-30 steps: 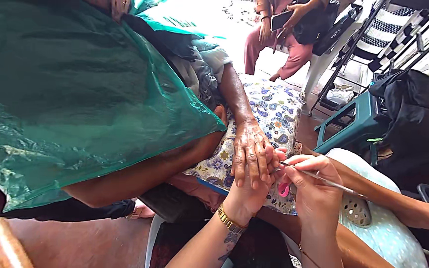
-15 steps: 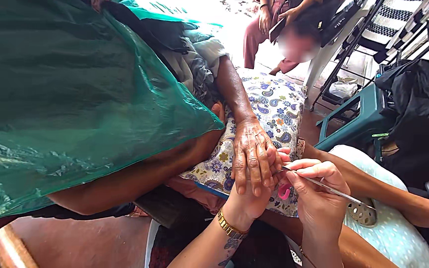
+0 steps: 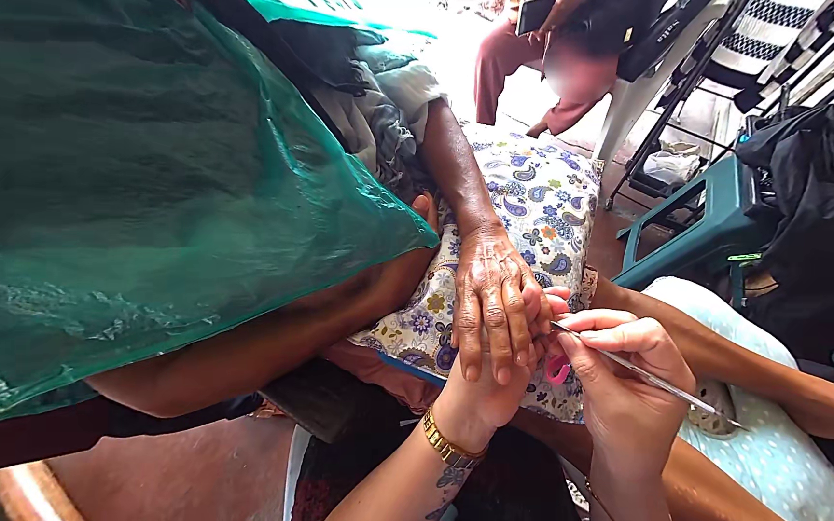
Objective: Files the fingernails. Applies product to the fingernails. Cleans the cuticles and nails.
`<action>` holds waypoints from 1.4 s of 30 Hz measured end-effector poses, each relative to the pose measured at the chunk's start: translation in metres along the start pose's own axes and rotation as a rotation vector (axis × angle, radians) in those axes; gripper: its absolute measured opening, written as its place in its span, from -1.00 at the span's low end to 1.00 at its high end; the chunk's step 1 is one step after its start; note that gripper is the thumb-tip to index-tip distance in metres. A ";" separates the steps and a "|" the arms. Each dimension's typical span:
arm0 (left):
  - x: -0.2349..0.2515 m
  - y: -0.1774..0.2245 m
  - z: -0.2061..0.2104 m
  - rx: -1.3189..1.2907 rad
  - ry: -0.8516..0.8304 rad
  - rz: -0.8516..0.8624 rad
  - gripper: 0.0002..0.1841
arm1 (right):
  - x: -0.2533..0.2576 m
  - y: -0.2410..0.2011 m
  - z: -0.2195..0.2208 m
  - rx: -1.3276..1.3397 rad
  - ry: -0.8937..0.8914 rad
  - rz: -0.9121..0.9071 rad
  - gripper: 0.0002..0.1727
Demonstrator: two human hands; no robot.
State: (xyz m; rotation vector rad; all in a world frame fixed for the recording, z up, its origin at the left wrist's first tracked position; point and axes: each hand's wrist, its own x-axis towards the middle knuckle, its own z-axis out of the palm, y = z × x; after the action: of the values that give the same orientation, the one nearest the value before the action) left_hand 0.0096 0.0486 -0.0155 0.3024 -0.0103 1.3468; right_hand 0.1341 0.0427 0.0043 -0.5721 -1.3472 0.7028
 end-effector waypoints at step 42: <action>-0.005 0.001 -0.003 0.029 -0.016 -0.010 -0.79 | 0.004 -0.011 -0.009 -0.185 -0.199 -0.070 -0.83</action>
State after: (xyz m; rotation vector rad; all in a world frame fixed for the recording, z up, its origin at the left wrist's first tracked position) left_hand 0.0072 0.0451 -0.0195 0.3370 -0.0029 1.3352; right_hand 0.1451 0.0387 0.0139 -0.6109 -1.6220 0.5930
